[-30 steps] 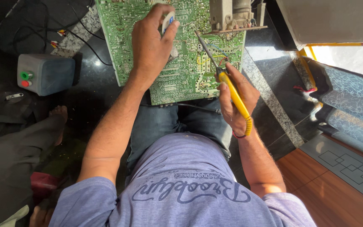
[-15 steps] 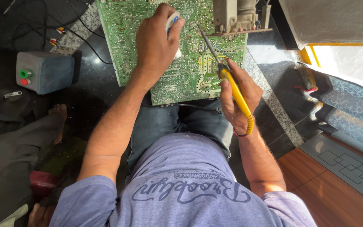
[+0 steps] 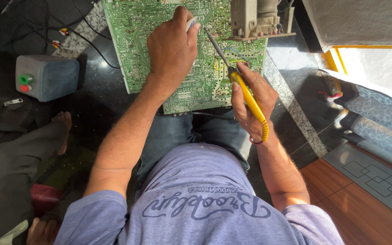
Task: The person uses a screwdriver to adjust a small metal component, then uses a soldering iron and solder wire to attach it to a circuit board. The person holds the component and board while applying heat and solder to the connection points.
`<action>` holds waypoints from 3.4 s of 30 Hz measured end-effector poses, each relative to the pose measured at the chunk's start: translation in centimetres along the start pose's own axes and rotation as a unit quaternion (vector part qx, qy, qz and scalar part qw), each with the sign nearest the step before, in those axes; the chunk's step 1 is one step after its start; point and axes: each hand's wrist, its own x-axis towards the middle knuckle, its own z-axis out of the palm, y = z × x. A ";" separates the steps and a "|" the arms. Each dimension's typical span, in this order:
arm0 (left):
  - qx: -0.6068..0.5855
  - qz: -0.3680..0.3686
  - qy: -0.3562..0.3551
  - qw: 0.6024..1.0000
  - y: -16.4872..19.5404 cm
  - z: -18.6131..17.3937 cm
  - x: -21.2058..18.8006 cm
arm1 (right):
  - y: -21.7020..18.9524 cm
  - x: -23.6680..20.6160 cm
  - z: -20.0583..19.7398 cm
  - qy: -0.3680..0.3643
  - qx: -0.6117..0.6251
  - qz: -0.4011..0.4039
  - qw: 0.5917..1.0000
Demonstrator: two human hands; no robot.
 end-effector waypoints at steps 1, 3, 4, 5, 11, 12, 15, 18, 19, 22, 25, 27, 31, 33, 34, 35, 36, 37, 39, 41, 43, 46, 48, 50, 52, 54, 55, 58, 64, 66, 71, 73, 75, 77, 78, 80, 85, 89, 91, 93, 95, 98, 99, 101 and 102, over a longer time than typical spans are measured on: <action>-0.003 -0.001 -0.004 1.000 0.0 0.1 0.1 | 0.1 0.1 0.0 -0.002 -0.006 -0.004 1.000; -0.008 -0.006 -0.012 1.000 -0.1 0.1 0.1 | 0.1 0.2 0.2 -0.005 -0.011 -0.006 1.000; -0.003 -0.005 -0.008 1.000 -0.1 0.1 0.1 | 0.2 0.2 0.2 -0.005 -0.012 -0.003 1.000; 0.002 -0.003 -0.004 1.000 -0.1 0.2 0.2 | 0.2 0.3 0.3 -0.005 -0.012 0.000 1.000; -0.003 -0.009 -0.014 1.000 -0.1 -0.1 0.2 | 0.1 0.4 0.3 -0.002 -0.018 0.011 1.000; -0.006 -0.006 -0.016 1.000 -0.1 -0.2 0.1 | 0.0 0.4 0.3 -0.003 -0.022 0.011 1.000; -0.024 0.021 0.010 0.999 -0.2 -0.6 -0.2 | -0.5 0.8 0.2 -0.008 -0.033 0.010 0.999; -0.002 0.002 -0.025 1.000 -0.4 -1.1 -0.5 | -1.3 1.4 0.1 -0.016 -0.053 0.007 0.998; 0.003 0.005 -0.025 1.000 -0.4 -1.3 -0.6 | -1.6 1.6 0.1 -0.022 -0.065 0.004 0.998; 0.017 0.019 -0.018 1.000 -0.5 -1.5 -0.5 | -2.3 2.4 -0.2 -0.040 -0.071 -0.025 0.996; 0.022 0.036 -0.004 0.999 -0.4 -1.7 -0.4 | -2.8 2.9 -0.4 -0.059 -0.088 -0.057 0.993; 0.021 0.052 0.005 0.998 -0.4 -2.0 -0.4 | -3.0 3.0 -0.5 -0.063 -0.097 -0.056 0.992; -0.006 0.044 0.002 0.999 -0.8 -2.5 0.2 | -3.0 3.0 -0.2 -0.036 -0.083 -0.011 0.996; -0.044 0.046 0.005 0.998 -1.2 -2.6 0.5 | -3.0 2.8 0.0 -0.022 -0.065 0.009 0.998; -0.050 0.045 0.008 0.998 -1.4 -2.7 0.7 | -3.0 2.7 0.0 -0.017 -0.053 0.018 0.998; -0.056 0.045 0.010 0.997 -1.6 -2.7 0.8 | -2.9 2.6 0.1 -0.013 -0.041 0.028 0.999; -0.062 0.044 0.012 0.997 -1.7 -2.7 0.9 | -2.9 2.5 0.2 -0.009 -0.041 0.026 0.999; -0.065 0.037 0.006 0.997 -1.7 -2.6 0.8 | -2.8 2.5 0.3 -0.005 -0.042 0.024 0.999; -0.069 0.023 -0.005 0.997 -1.8 -2.7 0.8 | -2.7 2.4 0.5 -0.005 -0.053 0.018 0.998; -0.069 0.025 -0.004 0.997 -1.8 -2.6 0.8 | -2.6 2.4 0.4 -0.012 -0.074 0.014 0.997; -0.072 0.032 -0.003 0.997 -1.8 -2.6 0.8 | -2.5 2.3 0.3 -0.015 -0.077 0.009 0.997; -0.074 0.041 -0.007 0.996 -2.0 -2.7 0.6 | -2.4 2.1 0.3 -0.016 -0.073 -0.005 0.997; -0.076 0.040 -0.012 0.996 -2.0 -2.6 0.5 | -2.3 2.0 0.3 -0.017 -0.074 -0.010 0.997; -0.067 0.047 -0.002 0.997 -2.0 -2.5 0.5 | -2.2 2.0 0.3 -0.020 -0.082 -0.010 0.996; -0.065 0.044 0.000 0.997 -1.9 -2.4 0.5 | -2.0 2.0 0.5 -0.015 -0.086 -0.020 0.996; -0.070 0.032 -0.005 0.997 -1.8 -2.4 0.5 | -1.9 2.0 0.5 -0.004 -0.084 -0.023 0.996; -0.077 0.020 -0.010 0.997 -1.8 -2.4 0.6 | -1.9 1.9 0.4 0.003 -0.081 -0.020 0.997; -0.092 0.004 -0.008 0.996 -1.3 -2.4 0.6 | -2.1 1.2 -0.2 0.024 -0.052 -0.010 0.998; -0.102 0.056 0.028 0.993 1.3 -1.3 0.0 | -2.5 -1.3 -2.8 0.057 -0.007 0.087 0.995; -0.097 0.042 0.016 0.994 2.1 -0.6 0.2 | -2.1 -1.8 -3.1 0.061 -0.003 0.103 0.993; -0.097 0.031 0.015 0.995 3.0 0.8 0.6 | -0.8 -2.1 -3.2 0.072 0.017 0.111 0.991; -0.095 0.028 0.022 0.995 3.3 1.2 0.6 | -0.3 -2.0 -3.3 0.068 -0.009 0.080 0.994; -0.094 0.040 0.046 0.994 3.4 1.4 0.6 | 0.1 -1.6 -3.1 0.068 -0.020 0.061 0.996; -0.079 0.036 0.050 0.995 3.6 1.6 0.6 | 0.4 -1.3 -2.9 0.071 -0.019 0.060 0.995; -0.072 0.036 0.052 0.995 3.6 1.8 0.7 | 0.5 -1.2 -2.9 0.068 -0.020 0.055 0.996; -0.079 0.038 0.053 0.995 3.8 2.0 0.9 | 0.7 -0.9 -2.9 0.062 -0.024 0.044 0.997; -0.064 0.038 0.046 0.996 4.0 2.0 0.8 | 1.0 -0.4 -2.7 0.058 -0.011 0.063 0.996; -0.056 0.040 0.046 0.997 4.1 1.9 0.8 | 1.1 -0.2 -2.5 0.056 -0.017 0.062 0.996; -0.057 0.039 0.043 0.997 4.2 1.9 0.8 | 1.1 -0.1 -2.5 0.055 -0.013 0.068 0.996; -0.057 0.040 0.040 0.997 4.2 1.9 0.9 | 1.0 -0.1 -2.4 0.054 -0.009 0.074 0.996; -0.055 0.040 0.036 0.997 4.2 1.9 0.9 | 1.0 0.0 -2.4 0.053 -0.004 0.078 0.996; -0.054 0.039 0.035 0.997 4.3 2.0 0.9 | 1.0 0.1 -2.5 0.053 -0.007 0.088 0.995; -0.054 0.039 0.035 0.997 4.3 2.0 0.9 | 1.0 0.1 -2.6 0.052 -0.003 0.079 0.996; -0.052 0.037 0.040 0.997 4.2 1.8 0.7 | 0.9 0.2 -2.7 0.047 0.003 0.062 0.997; -0.051 0.037 0.043 0.997 4.2 1.8 0.7 | 0.9 0.3 -2.8 0.043 -0.007 0.053 0.998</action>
